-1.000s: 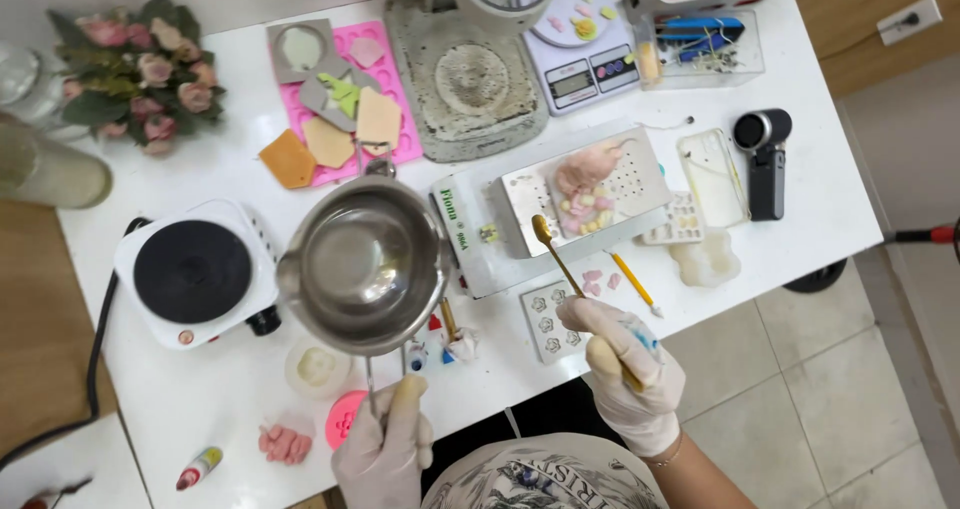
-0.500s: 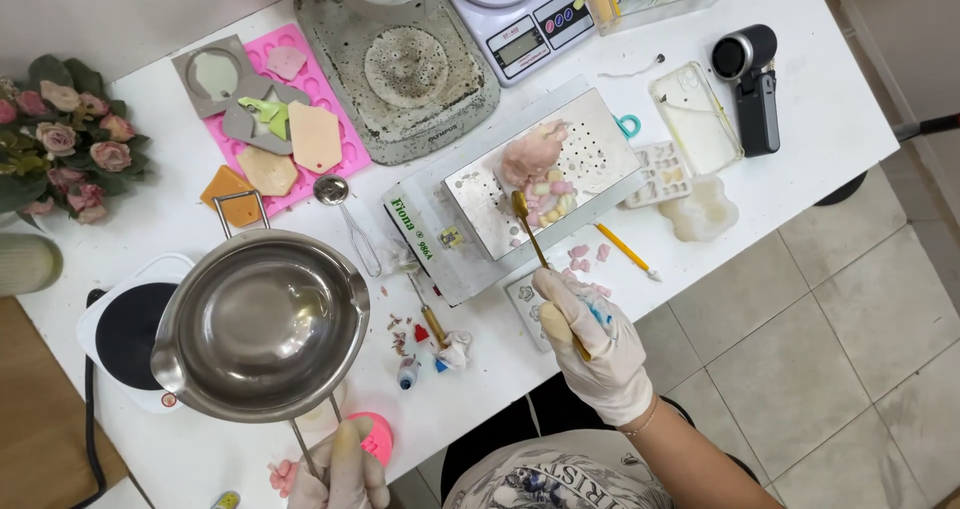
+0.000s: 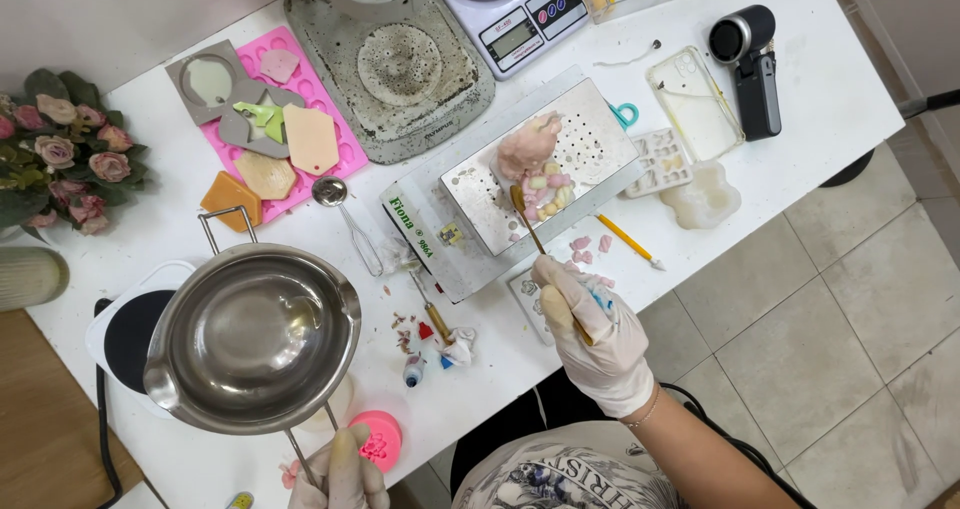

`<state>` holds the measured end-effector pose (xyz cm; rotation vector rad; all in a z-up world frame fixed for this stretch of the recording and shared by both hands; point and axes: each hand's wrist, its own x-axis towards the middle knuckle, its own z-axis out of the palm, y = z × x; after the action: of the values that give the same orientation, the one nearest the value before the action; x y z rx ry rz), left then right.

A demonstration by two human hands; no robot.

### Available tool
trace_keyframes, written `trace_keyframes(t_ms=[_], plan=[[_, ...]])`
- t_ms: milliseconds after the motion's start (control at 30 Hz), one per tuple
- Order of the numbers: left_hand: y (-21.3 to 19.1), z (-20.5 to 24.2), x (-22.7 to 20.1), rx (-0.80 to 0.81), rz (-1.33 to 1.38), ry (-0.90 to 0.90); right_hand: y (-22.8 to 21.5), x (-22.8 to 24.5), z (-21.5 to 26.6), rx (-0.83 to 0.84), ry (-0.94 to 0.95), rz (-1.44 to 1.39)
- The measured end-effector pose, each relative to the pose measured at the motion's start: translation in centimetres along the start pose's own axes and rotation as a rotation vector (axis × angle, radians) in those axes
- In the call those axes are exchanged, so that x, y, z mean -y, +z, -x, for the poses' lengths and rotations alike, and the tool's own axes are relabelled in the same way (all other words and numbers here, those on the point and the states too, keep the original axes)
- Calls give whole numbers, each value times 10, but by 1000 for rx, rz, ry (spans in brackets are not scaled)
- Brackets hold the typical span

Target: Decorating small wax bear figures by attaching smaller wax pieces using melted wax.

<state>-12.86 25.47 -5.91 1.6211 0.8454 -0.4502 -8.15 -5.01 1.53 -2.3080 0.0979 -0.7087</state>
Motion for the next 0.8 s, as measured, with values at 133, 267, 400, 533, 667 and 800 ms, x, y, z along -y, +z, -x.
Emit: trace_keyframes(t_ms=[133,267,400,533,667,800], plan=[[-2,0,2,6,-25,2,0,5,-5,-9,8,-13],[0,4,-5,-28,-21,-18,0,9,-7,-29,25,-42],[-6,-3,5,-17,-3,-50,3,11,-8,-53,64,-64],[-9,-6,10,12,8,-42,5,16,-12,-89,58,-55],[-11,-5,13,22,34,-44,5,18,-13,-123,56,-27],[-9,-1,11,7,47,-44,4,20,-10,-124,92,-61]])
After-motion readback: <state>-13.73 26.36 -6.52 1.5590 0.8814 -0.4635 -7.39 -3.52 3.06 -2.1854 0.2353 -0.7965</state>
